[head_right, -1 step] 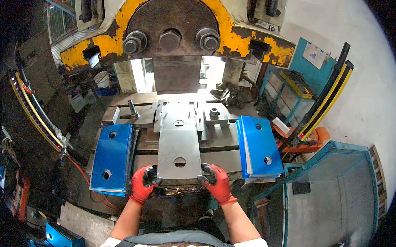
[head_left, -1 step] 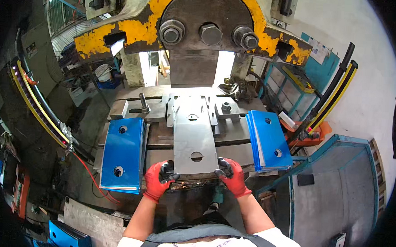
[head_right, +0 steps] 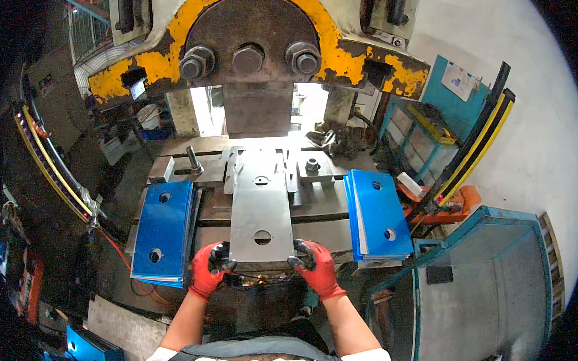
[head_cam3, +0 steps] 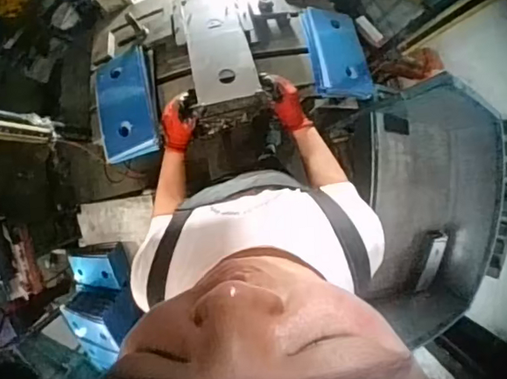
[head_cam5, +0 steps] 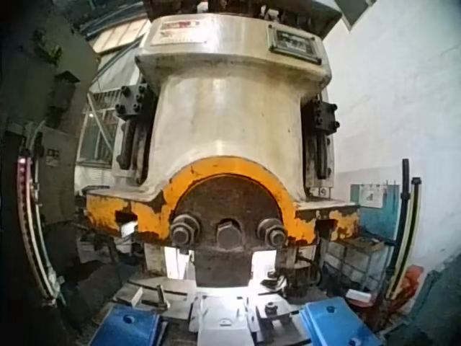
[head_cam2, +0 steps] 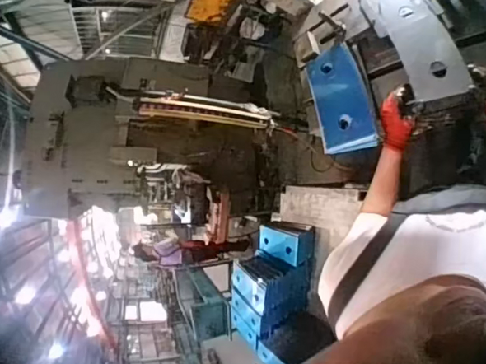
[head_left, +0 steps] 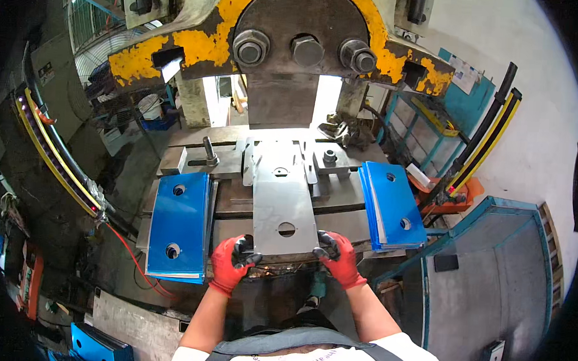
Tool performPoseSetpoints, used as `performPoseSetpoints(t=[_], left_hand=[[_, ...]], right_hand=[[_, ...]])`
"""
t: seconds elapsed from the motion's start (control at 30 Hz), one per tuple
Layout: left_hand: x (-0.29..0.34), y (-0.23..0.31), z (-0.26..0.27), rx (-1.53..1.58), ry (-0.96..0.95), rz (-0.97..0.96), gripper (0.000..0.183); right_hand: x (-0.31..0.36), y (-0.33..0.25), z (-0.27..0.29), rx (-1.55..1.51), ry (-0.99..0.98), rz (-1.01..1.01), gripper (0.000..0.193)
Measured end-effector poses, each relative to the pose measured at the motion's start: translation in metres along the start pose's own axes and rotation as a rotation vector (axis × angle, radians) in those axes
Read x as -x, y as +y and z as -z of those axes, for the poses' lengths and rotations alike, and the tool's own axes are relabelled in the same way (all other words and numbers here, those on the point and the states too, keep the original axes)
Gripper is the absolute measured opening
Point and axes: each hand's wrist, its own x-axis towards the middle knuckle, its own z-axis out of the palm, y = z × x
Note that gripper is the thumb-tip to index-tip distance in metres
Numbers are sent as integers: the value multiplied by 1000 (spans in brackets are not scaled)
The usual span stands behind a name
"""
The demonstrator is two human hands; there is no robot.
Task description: The person operates a large industrial punch press to stamp or form metal plates, using safety buttons and a control lever.
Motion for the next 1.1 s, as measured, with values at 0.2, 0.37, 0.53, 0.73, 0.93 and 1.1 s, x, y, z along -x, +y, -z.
performPoseSetpoints(t=[0.2, 0.37, 0.53, 0.73, 0.93, 1.1], left_hand=[[-1, 4, 2, 2, 3, 11, 62], [1, -1, 1, -14, -2, 28, 63], [3, -3, 1, -1, -13, 38, 66], [2, 0, 0, 14, -6, 47, 62], [1, -1, -1, -26, 16, 2, 62], [2, 0, 0, -3, -4, 32, 62]], right_hand=[[0, 0, -2, 5, 7, 11, 48], [-1, -4, -1, -27, -6, -5, 48], [1, -4, -1, -5, 17, -5, 48], [-1, -6, -2, -41, 12, -22, 48], [2, 0, -1, -15, 18, -4, 48], [0, -2, 0, -20, 3, 2, 47]])
